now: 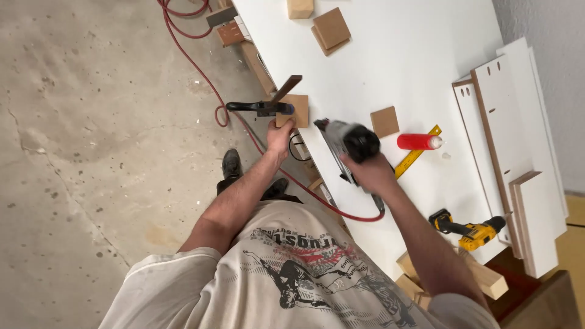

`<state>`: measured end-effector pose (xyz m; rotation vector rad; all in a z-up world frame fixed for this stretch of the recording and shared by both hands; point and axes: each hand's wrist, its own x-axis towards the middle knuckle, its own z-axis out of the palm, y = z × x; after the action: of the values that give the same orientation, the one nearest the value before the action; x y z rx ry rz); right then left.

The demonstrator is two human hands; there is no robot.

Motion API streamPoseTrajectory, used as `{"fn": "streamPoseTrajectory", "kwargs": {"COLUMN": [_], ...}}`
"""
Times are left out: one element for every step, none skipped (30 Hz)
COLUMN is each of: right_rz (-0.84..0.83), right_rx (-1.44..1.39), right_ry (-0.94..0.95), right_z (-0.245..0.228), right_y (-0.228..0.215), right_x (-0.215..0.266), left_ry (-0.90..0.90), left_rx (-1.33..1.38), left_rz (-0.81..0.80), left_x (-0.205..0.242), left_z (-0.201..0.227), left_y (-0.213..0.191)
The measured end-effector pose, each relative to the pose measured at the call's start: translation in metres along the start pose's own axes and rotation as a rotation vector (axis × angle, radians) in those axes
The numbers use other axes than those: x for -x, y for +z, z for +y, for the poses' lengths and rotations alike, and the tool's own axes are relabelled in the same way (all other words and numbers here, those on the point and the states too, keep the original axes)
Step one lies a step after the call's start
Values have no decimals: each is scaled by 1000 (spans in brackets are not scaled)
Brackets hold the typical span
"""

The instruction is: The person assembles small wooden boxes by clamping pieces together and securing them with a nail gun. They handle multiple wooden pieces, align them, and use a clamp and nail gun to fasten the joints. The person also uses a pencil to mark the wood during the process.

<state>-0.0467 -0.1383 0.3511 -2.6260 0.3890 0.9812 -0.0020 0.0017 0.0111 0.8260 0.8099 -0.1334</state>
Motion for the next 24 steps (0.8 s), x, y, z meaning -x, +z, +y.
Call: {"fn": "streamPoseTrajectory", "kwargs": {"right_rz": [-2,-23,-42,-42,-24,-5,-8,-14,-18,-19,-25,-32,-33,-44,-51,-49,-53,-57,-59,-68,-76,-76,-86,-96], "right_rx": [12,-15,-44,-33,-41,-49,-40,-55,-72,-65,-71,-77,-74,-65,-57,-55,-44,-32,-31,-36,-41,-40,-22,-5], "right_ry": [-2,-28,-55,-57,-88,-119,-122,-146,-169,-171,-176,-182,-182,-174,-164,-161,-161,-160,-158,-154,-153,-155,-149,-144], "right_z": [-7,-13,-20,-19,-19,-19,-22,-26,-29,-30,-31,-33,-33,-33,-32,-29,-28,-27,-28,-29,-31,-34,-38,-41], "right_y": [-1,-2,-3,-3,-3,-2,-3,-4,-6,-7,-8,-9,-9,-9,-10,-9,-8,-6,-6,-7,-8,-8,-8,-7], "right_x": [-11,-23,-34,-46,-59,-72,-73,-74,-75,-73,-73,-73,-73,-74,-75,-79,-84,-89,-89,-89,-91,-89,-86,-84], "left_ry": [-2,-12,-19,-20,-9,1,0,10,21,21,17,14,13,14,15,12,8,3,1,1,6,6,4,1], "left_rx": [11,-19,-49,-39,-80,-121,-113,-138,-165,-158,-162,-165,-163,-169,-176,-174,-184,-193,-192,-191,-189,-187,-200,-213], "left_rz": [5,1,-4,-1,22,45,51,48,43,46,40,34,36,39,39,37,40,43,43,52,62,64,62,61], "left_x": [3,6,7,9,9,9,10,10,10,13,15,16,17,18,18,19,18,17,18,18,17,15,13,12], "left_z": [2,3,5,4,4,4,4,4,4,5,6,8,7,6,5,5,6,7,6,5,5,3,1,-1], "left_y": [1,2,5,7,8,10,9,9,9,11,13,15,14,15,16,17,16,16,16,16,18,17,16,15]}}
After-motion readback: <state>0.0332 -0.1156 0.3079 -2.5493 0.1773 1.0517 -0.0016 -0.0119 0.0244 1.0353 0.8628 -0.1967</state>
